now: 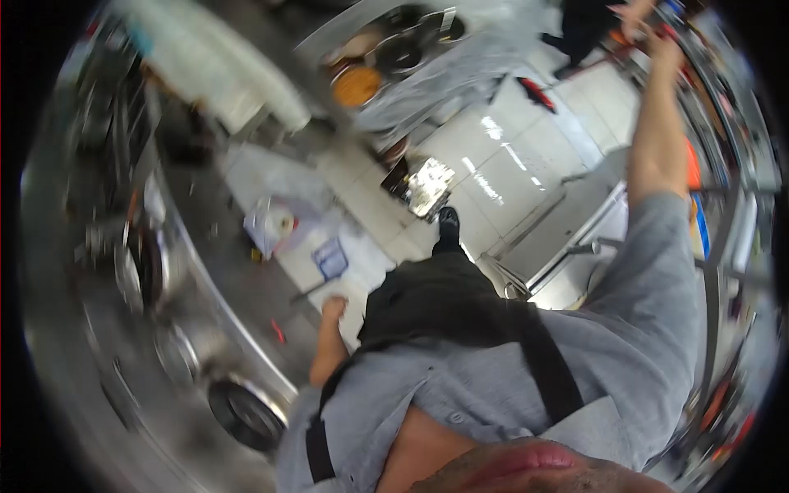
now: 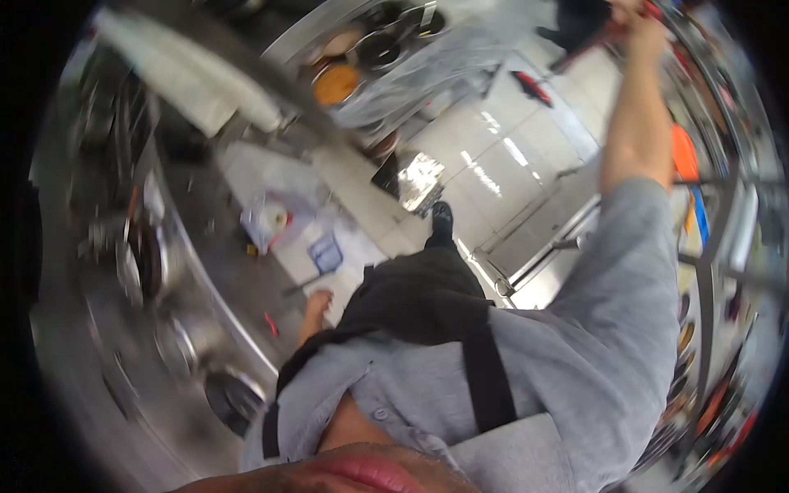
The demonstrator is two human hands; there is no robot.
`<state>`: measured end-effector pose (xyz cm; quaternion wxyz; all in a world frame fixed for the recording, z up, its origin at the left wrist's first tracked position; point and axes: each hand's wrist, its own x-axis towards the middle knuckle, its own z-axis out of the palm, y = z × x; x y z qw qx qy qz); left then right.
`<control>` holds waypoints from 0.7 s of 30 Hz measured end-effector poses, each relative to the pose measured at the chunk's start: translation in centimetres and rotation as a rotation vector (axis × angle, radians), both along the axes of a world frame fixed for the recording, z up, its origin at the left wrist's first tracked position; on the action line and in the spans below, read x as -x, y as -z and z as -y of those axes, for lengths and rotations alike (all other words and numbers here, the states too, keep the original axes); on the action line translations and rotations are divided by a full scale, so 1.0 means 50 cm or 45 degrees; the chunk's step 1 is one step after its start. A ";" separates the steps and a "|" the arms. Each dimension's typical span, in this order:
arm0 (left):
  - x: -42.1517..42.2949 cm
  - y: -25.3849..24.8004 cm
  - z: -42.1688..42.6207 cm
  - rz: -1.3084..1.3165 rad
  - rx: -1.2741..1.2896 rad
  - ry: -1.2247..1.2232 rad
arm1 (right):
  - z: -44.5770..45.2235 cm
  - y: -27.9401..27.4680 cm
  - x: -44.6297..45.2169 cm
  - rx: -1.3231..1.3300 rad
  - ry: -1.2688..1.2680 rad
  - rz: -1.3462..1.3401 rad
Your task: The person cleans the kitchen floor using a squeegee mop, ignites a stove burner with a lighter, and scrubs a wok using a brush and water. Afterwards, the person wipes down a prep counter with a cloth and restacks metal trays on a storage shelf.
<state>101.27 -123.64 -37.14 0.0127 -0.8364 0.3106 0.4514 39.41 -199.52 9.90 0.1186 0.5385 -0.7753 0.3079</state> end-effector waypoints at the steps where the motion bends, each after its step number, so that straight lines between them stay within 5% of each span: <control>1: -0.019 -0.031 0.003 -0.010 0.193 0.073 | 0.071 0.034 0.066 -0.090 0.058 -0.141; 2: -0.018 -0.061 0.032 -0.016 0.028 -0.061 | 0.065 0.020 0.072 0.009 -0.176 -0.045; 3: -0.017 -0.086 0.057 0.047 0.021 0.070 | 0.062 -0.002 0.058 -0.090 -0.060 -0.121; 4: -0.013 -0.091 0.072 0.146 0.022 0.201 | 0.183 0.055 0.163 0.150 -0.273 0.131; 6: 0.037 -0.189 0.125 0.265 0.121 -0.087 | 0.173 0.049 0.131 0.208 -0.438 0.029; 9: 0.082 -0.174 0.128 0.145 0.224 -0.352 | 0.067 -0.011 0.050 0.387 -0.494 0.056; 11: 0.118 -0.151 0.117 0.090 0.159 -0.385 | 0.043 -0.047 0.019 -0.264 0.186 0.051; 12: 0.134 -0.138 0.106 0.079 0.162 -0.404 | -0.001 -0.033 -0.008 0.081 -0.073 0.172; 15: 0.182 -0.097 0.061 0.034 0.097 -0.266 | 0.089 -0.041 0.031 -0.287 0.128 -0.334; 17: 0.196 -0.084 0.023 -0.045 -0.091 -0.120 | 0.080 -0.043 0.004 -0.268 0.158 -0.345; 19: 0.198 -0.066 -0.023 -0.033 -0.044 -0.136 | 0.073 -0.045 -0.029 -0.380 0.110 -0.172; 21: 0.191 -0.056 -0.056 0.024 -0.094 -0.204 | 0.084 0.032 -0.026 -0.126 -0.246 0.329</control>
